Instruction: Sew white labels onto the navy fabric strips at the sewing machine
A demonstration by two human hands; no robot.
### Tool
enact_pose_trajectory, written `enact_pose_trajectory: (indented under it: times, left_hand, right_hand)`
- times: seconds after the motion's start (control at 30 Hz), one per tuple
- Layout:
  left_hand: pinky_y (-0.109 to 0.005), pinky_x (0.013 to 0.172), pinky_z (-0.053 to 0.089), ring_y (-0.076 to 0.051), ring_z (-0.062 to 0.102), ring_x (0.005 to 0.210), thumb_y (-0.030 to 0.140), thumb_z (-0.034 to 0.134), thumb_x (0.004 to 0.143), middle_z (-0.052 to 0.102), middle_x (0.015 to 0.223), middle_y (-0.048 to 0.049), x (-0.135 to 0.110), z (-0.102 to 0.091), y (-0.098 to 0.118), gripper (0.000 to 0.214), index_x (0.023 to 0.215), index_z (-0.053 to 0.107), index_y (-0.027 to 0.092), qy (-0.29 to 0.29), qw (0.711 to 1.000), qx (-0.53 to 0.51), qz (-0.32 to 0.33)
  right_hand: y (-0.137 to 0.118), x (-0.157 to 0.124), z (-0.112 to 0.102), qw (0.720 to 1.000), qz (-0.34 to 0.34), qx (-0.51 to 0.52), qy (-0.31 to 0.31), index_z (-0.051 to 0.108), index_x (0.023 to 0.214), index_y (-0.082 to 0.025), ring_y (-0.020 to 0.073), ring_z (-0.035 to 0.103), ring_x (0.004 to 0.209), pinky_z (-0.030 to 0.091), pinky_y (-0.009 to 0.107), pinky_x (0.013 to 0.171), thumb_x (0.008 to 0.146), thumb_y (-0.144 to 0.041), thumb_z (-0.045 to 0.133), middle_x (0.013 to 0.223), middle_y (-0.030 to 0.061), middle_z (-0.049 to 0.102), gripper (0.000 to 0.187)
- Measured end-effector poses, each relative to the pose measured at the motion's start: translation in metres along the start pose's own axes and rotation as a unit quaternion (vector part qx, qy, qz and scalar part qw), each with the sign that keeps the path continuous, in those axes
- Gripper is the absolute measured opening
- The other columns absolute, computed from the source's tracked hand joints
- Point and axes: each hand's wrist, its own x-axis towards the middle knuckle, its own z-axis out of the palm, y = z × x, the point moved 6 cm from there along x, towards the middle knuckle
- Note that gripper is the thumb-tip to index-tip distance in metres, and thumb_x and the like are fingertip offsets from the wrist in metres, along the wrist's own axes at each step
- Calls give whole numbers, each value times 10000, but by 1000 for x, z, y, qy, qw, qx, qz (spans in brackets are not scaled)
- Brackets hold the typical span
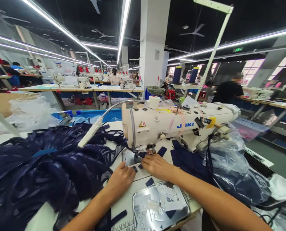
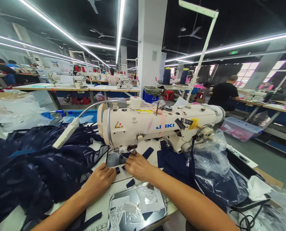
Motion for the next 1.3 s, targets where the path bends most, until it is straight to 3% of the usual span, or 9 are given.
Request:
enact_pose_trajectory:
  times: [0.17, 0.23, 0.33, 0.4, 0.67, 0.83, 0.93, 1.17, 1.3]
  left_hand:
    - [-306, 588, 287, -149, 431, 485, -41, 329, 788, 510, 545, -9, 0, 0, -4, 310, 607, 509, 135, -8, 1000, 4, 1]
    - [-304, 595, 291, -145, 434, 496, -44, 330, 787, 521, 563, -9, 0, 0, -4, 306, 625, 519, 135, -15, 1000, 7, 3]
    - [-301, 590, 295, -139, 432, 494, -43, 341, 778, 521, 566, -10, 1, 1, -4, 294, 631, 525, 133, -27, 1000, 3, 4]
    - [-303, 590, 297, -138, 432, 493, -38, 352, 778, 517, 565, -12, 1, 3, -4, 284, 622, 518, 133, -38, 999, -4, 1]
    - [-302, 579, 301, -138, 425, 480, -35, 335, 798, 508, 559, -14, 1, 0, -4, 305, 603, 500, 131, -28, 1000, -7, -3]
    - [-310, 573, 301, -151, 436, 479, -32, 281, 821, 508, 564, -22, 1, -1, -2, 341, 629, 519, 120, -23, 1000, 8, 3]
    - [-310, 564, 293, -152, 435, 468, -15, 278, 834, 505, 556, -18, 2, -2, -1, 346, 615, 507, 124, -20, 1000, 3, 2]
    - [-296, 551, 281, -139, 433, 458, -11, 282, 829, 490, 527, -7, 2, -3, -1, 344, 600, 500, 124, -9, 1000, -2, 2]
    - [-296, 553, 282, -136, 429, 460, -19, 282, 825, 491, 529, -11, 2, -2, -2, 344, 607, 508, 120, -4, 1000, -2, -3]
  right_hand:
    - [6, -20, -27, 997, 23, -63, 40, 576, 799, -137, 172, 488, 713, 352, 364, 814, 834, -126, 433, 764, 47, 584, 148]
    - [18, -41, -40, 990, 84, -107, 34, 594, 788, -122, 188, 500, 710, 348, 385, 812, 812, -115, 452, 762, 73, 594, 144]
    - [49, -80, -54, 952, 237, -189, -46, 612, 669, -99, 221, 514, 668, 362, 397, 737, 751, -60, 498, 665, 106, 592, 145]
    - [62, -96, -58, 935, 278, -205, -83, 619, 663, -98, 228, 522, 674, 357, 403, 741, 745, -58, 513, 670, 112, 599, 140]
    - [61, -63, -30, 973, 204, -53, -96, 606, 750, -141, 193, 534, 794, 302, 381, 869, 797, -100, 500, 796, 64, 628, 123]
    - [26, -40, -27, 983, 104, 109, -104, 607, 872, -162, 181, 543, 850, 364, 302, 778, 812, -190, 535, 865, 46, 621, 98]
    - [3, -33, -29, 969, 55, 210, -120, 588, 976, -183, 152, 555, 861, 382, 248, 731, 810, -192, 547, 935, 31, 607, 171]
    - [-1, -20, -18, 919, 90, 332, -194, 589, 850, -162, 128, 548, 766, 388, 213, 649, 755, -138, 595, 903, 16, 579, 98]
    - [1, -21, -12, 892, 120, 390, -196, 572, 841, -152, 112, 533, 766, 384, 196, 665, 758, -87, 551, 867, 11, 588, 108]
